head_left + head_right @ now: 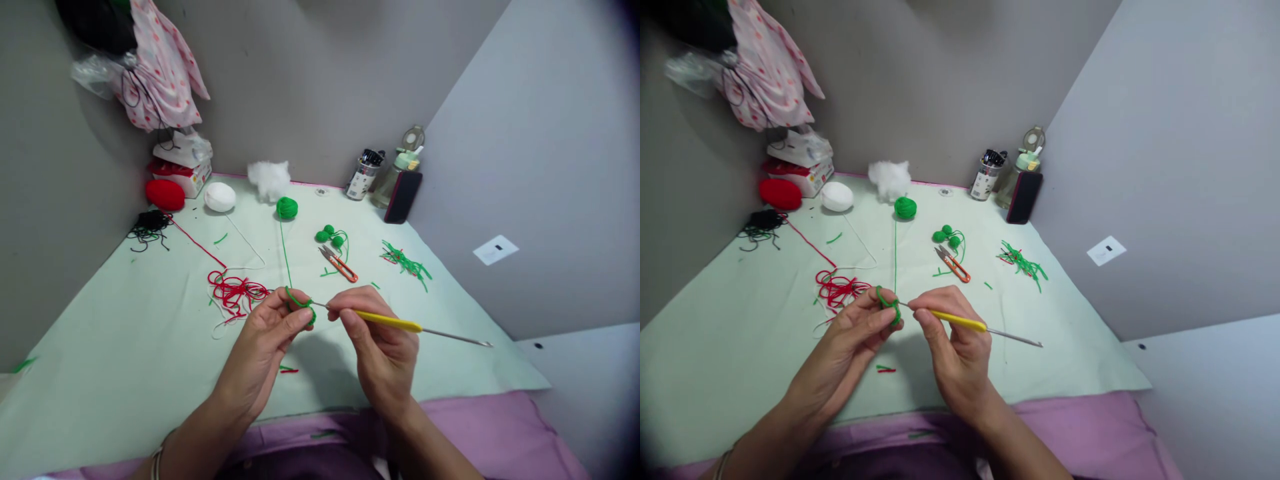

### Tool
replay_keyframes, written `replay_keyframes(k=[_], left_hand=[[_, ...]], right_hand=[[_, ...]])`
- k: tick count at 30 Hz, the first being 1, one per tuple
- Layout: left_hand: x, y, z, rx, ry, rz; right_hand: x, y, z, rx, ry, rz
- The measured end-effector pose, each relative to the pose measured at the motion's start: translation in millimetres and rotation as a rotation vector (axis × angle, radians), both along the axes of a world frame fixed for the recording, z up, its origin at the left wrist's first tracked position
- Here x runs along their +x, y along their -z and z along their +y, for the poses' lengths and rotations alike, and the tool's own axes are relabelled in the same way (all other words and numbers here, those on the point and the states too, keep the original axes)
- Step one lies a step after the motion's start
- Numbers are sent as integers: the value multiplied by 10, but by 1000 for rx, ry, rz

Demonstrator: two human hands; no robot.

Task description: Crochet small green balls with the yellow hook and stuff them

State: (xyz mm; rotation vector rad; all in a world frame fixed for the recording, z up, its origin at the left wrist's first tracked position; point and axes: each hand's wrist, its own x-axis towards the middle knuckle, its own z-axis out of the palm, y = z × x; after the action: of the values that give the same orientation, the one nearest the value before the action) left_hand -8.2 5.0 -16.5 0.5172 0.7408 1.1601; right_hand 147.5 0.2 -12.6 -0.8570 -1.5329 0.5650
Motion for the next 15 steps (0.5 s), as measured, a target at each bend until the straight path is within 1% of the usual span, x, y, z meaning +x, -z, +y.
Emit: replay_keyframes(k=[4,7,9,11,13,14,15], left_hand=[[-5,-15,-5,29,17,37],[-10,-23,-16,35,36,76],[0,-19,-31,69,23,113],[20,-5,-49,107,0,135],[33,14,-60,95,21,102],[32,23,-60,65,55,61],[25,30,-56,25,94,11]], right_hand=[[-13,17,14,-3,-2,15],[-13,14,31,-12,-49,83],[-10,35,28,-13,-76,20],[-11,82,5,77,-28,-169],[-10,137,-25,235,67,-337],[-6,156,-37,278,91,-352],[1,166,-42,268,101,-317]])
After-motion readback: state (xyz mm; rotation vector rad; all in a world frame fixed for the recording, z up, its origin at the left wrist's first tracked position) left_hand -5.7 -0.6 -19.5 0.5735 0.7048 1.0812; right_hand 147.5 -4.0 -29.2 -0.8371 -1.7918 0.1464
